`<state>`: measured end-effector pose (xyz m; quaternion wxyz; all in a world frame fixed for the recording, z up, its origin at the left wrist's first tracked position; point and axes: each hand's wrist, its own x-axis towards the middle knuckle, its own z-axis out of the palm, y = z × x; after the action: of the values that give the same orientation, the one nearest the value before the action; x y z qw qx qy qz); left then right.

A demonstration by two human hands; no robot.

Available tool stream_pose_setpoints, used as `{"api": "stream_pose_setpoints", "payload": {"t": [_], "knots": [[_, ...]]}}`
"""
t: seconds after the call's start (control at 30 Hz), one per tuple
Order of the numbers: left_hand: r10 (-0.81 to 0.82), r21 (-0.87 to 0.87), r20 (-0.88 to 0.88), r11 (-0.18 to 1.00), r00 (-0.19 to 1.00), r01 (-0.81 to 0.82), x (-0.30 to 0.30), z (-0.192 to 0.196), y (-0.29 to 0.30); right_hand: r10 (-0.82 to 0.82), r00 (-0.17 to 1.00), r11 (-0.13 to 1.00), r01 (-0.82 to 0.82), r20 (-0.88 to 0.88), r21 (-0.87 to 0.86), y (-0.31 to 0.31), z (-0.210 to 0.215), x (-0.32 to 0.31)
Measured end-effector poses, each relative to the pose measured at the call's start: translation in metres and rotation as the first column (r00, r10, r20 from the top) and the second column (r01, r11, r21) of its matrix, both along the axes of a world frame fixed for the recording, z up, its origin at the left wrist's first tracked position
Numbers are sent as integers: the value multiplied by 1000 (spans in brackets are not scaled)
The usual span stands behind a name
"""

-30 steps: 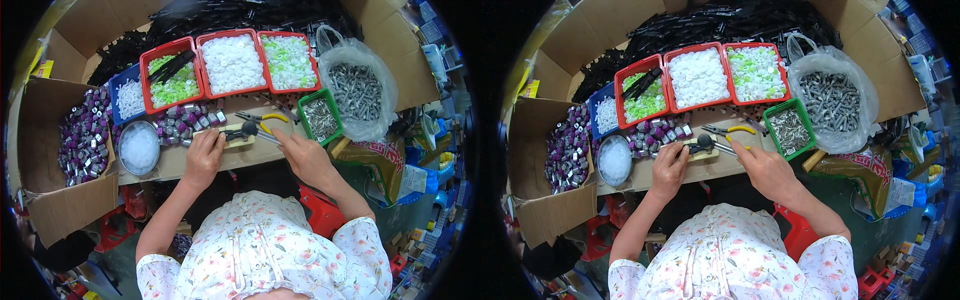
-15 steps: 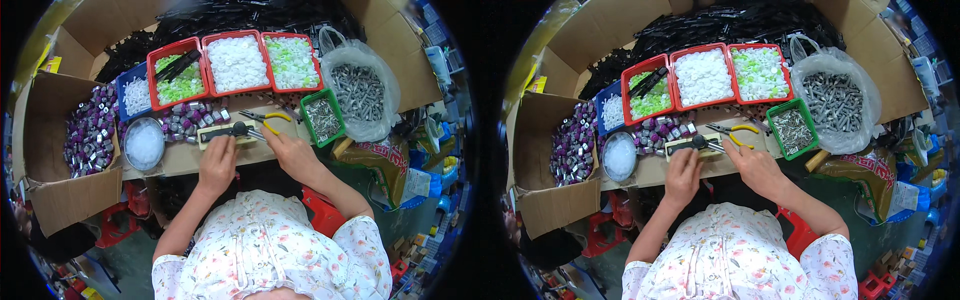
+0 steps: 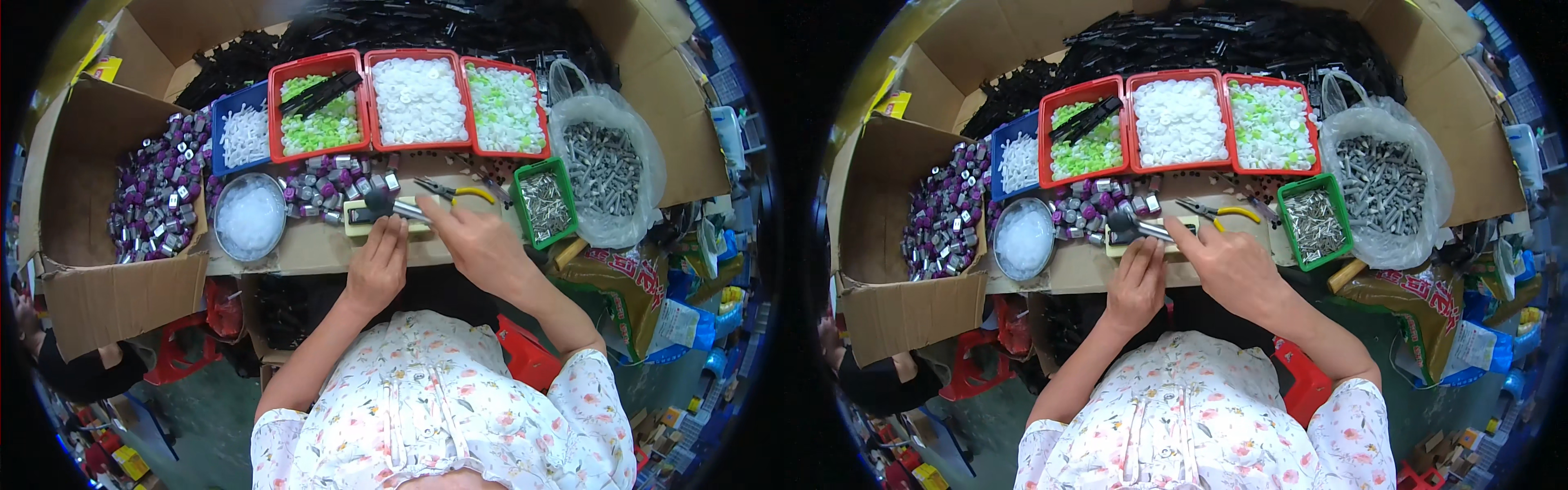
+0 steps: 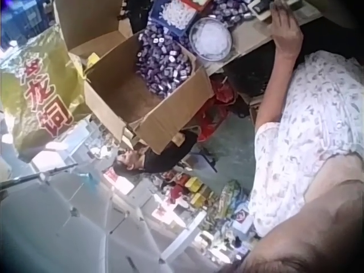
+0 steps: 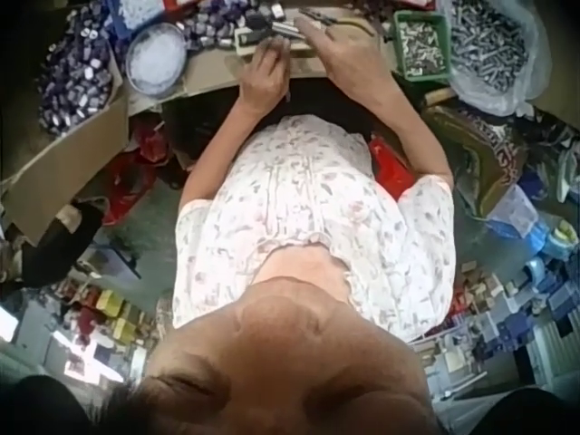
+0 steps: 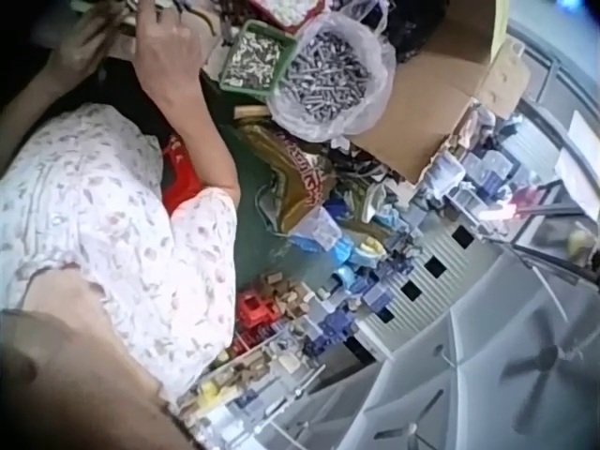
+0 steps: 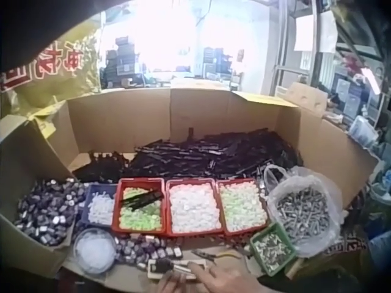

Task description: Assemble small plastic and electronic components into housings at a factory workbench.

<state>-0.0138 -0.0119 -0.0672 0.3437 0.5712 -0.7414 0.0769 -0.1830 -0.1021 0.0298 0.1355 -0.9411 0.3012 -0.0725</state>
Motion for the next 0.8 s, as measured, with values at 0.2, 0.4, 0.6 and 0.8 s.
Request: {"api": "stream_pose_setpoints", "payload": {"t": [0.2, 0.4, 0.6, 0.8], "knots": [[10, 13, -30, 1000, 999, -10, -2, 2, -3, -18, 1000, 1000, 18, 7, -6, -5, -17, 5], [12, -25, -104, 1000, 995, -15, 17, 8, 1, -76, 916, 995, 95, 393, -29, 2, -8, -15], [80, -12, -61, 997, 995, -81, 19, 9, -1, -100, 984, 995, 96, 145, 40, 7, -5, -35], [1, -50, -28, 999, 1000, -2, 11, 13, -16, -159, 987, 978, 159, -11, 136, 6, -21, -44]]}}
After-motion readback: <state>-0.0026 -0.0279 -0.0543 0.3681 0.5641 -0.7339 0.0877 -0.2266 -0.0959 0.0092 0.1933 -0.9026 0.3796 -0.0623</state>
